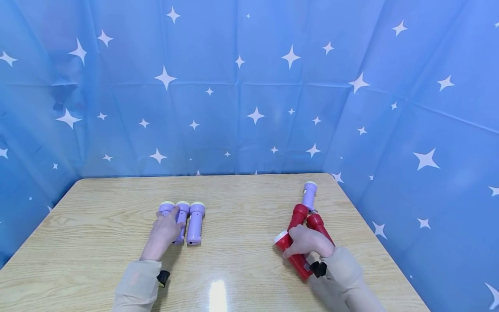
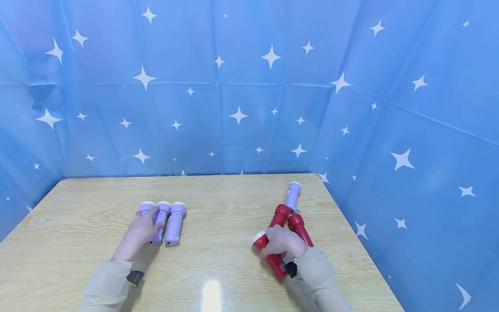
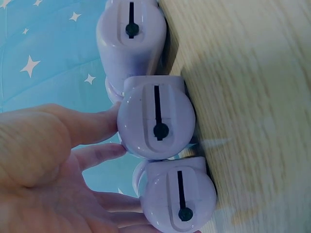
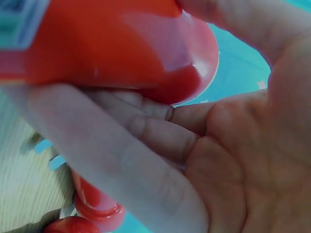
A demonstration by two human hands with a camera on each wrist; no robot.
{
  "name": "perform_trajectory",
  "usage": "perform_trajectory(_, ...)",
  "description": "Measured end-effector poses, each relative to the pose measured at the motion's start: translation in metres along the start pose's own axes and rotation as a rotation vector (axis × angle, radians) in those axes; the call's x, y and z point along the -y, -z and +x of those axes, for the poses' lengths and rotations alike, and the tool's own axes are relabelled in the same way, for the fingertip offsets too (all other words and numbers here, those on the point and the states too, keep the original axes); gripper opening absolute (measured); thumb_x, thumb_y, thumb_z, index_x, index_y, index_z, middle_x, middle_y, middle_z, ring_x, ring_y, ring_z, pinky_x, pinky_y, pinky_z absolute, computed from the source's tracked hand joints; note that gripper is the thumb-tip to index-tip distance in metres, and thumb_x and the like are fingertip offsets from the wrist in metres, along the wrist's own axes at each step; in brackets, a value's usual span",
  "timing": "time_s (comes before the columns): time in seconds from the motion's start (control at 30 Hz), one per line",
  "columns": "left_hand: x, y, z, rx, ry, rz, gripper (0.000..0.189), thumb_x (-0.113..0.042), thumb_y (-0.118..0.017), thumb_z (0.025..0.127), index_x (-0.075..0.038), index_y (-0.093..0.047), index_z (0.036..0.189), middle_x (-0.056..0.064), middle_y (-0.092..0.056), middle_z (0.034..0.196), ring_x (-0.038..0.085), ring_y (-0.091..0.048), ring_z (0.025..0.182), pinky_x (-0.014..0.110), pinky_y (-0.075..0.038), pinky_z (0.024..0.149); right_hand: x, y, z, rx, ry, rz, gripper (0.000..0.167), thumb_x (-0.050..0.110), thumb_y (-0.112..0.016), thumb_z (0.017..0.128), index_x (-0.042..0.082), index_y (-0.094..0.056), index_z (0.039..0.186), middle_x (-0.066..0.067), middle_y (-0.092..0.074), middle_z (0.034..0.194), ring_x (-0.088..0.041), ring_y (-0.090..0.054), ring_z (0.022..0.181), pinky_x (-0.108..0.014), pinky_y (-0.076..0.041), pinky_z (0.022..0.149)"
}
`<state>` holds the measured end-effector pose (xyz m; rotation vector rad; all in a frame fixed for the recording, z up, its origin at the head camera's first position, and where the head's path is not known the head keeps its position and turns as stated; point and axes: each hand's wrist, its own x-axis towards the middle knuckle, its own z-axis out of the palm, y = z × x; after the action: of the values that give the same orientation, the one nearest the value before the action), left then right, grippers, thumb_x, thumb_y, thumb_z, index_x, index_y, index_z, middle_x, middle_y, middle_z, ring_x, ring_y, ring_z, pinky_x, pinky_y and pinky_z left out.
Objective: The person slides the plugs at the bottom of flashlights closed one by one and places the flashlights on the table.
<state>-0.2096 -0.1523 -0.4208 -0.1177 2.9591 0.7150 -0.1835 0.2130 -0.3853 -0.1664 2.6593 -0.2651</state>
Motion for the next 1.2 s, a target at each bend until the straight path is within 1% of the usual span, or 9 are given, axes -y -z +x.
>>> perform_trajectory(0.2,0.0,0.0,0.0,0.003,0.002,-0.002,0.058,-0.019,-0.054,0.094,0.003,-0.033,0.144,0.056,-0.016,0.134,0.068,-0.043,0.11,0.064,-0.045,0.087,0.005,0.003,0.005,-0.005,0.007,0.011,0.043,0.03,-0.083,0.068,0.01,-0.059,0.098,-0.003,-0.057,0.085,-0.016,-0.055,0.076,-0.035,-0.054,0.065)
perform_trajectory(0.3,0.0,0.0,0.0,0.001,0.0,-0.001,0.058,-0.019,-0.054,0.094,0.003,-0.033,0.143,0.056,-0.017,0.134,0.068,-0.043,0.11,0.065,-0.044,0.088,0.007,0.004,0.008,-0.024,0.011,-0.01,0.045,0.032,-0.083,0.067,0.011,-0.059,0.099,-0.003,-0.057,0.086,-0.017,-0.054,0.08,-0.037,-0.054,0.068)
perform_trajectory(0.4,0.0,0.0,0.0,-0.002,-0.001,-0.001,0.058,-0.019,-0.054,0.094,0.003,-0.033,0.143,0.056,-0.017,0.134,0.068,-0.043,0.11,0.065,-0.044,0.088,0.009,0.004,0.011,-0.047,0.016,0.012,0.044,0.032,-0.084,0.067,0.012,-0.059,0.097,-0.002,-0.058,0.085,-0.017,-0.054,0.08,-0.036,-0.054,0.068)
perform_trajectory(0.53,0.001,0.0,0.0,0.001,0.0,-0.003,0.058,-0.019,-0.054,0.095,0.003,-0.033,0.144,0.056,-0.016,0.134,0.067,-0.043,0.11,0.065,-0.044,0.088,0.012,0.004,0.014,-0.081,0.026,0.071,0.042,0.031,-0.084,0.067,0.012,-0.059,0.095,0.0,-0.059,0.082,-0.015,-0.054,0.077,-0.033,-0.053,0.065)
perform_trajectory(0.7,0.001,0.0,0.0,0.006,0.004,-0.012,0.058,-0.02,-0.053,0.095,0.002,-0.033,0.144,0.055,-0.015,0.135,0.067,-0.043,0.11,0.064,-0.044,0.088,0.016,0.003,0.017,-0.124,0.049,0.119,0.038,0.031,-0.082,0.071,0.01,-0.057,0.091,-0.001,-0.058,0.077,-0.015,-0.054,0.07,-0.029,-0.049,0.061)
perform_trajectory(1.03,0.001,-0.001,0.0,-0.001,0.006,-0.011,0.057,-0.02,-0.053,0.095,0.002,-0.033,0.144,0.055,-0.015,0.135,0.069,-0.041,0.112,0.066,-0.043,0.089,0.023,0.0,0.022,-0.178,0.053,0.213,0.032,0.032,-0.078,0.075,0.01,-0.058,0.084,-0.002,-0.057,0.069,-0.015,-0.053,0.063,-0.026,-0.045,0.056)
perform_trajectory(1.2,0.001,-0.001,0.0,-0.008,0.001,-0.004,0.057,-0.019,-0.053,0.095,0.003,-0.034,0.143,0.055,-0.017,0.135,0.068,-0.041,0.112,0.065,-0.042,0.091,0.026,-0.002,0.024,-0.212,0.064,0.245,0.032,0.033,-0.078,0.075,0.01,-0.058,0.085,-0.002,-0.057,0.069,-0.015,-0.053,0.061,-0.026,-0.044,0.055)
